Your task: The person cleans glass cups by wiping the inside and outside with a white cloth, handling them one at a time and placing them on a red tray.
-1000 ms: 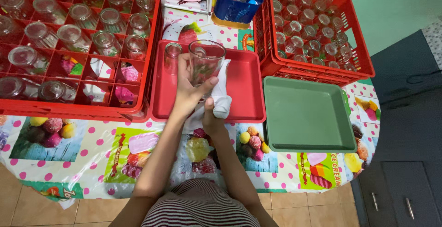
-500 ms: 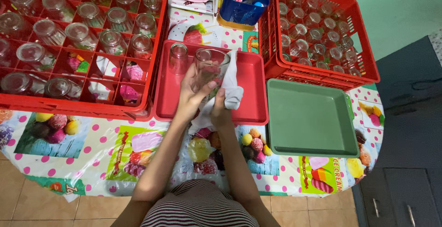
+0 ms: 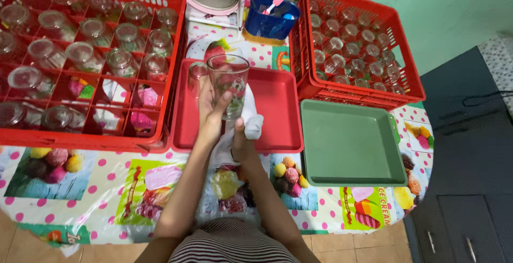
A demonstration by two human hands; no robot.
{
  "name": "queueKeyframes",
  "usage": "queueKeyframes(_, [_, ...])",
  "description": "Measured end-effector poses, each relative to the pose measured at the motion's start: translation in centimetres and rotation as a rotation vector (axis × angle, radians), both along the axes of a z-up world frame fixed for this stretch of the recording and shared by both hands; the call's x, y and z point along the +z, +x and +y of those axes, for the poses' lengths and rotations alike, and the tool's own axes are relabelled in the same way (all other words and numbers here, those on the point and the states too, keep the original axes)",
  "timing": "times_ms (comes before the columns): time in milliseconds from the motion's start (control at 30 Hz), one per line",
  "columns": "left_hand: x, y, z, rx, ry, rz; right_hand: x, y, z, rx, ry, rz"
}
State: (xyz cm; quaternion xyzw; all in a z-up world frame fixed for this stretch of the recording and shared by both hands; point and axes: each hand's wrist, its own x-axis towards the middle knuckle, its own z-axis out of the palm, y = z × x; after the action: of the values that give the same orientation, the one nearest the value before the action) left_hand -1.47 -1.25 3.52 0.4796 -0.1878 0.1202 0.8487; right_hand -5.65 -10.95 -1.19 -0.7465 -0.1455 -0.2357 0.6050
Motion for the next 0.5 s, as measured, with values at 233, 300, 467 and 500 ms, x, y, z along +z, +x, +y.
queueKeyframes(233, [-2.7, 0.6, -0.9, 0.105, -0.015, -0.039, -4.6, 1.3, -1.9, 0.042, 0.144, 0.043])
queueKeyframes(300, [-2.7, 0.5, -0.8, 0.064, -0.03, -0.037, -6.4, 2.2, -2.3, -0.008, 0.168, 0.082])
queueKeyframes(467, [-2.0, -0.7, -0.4, -0.068, -0.052, 0.023, -4.2, 4.5, -3.4, 0.028, 0.181, 0.084])
queueKeyframes(500, [-1.9, -0.7, -0.6, -0.068, -0.025, 0.066, -3.5, 4.4, -3.1, 0.032, 0.182, 0.088])
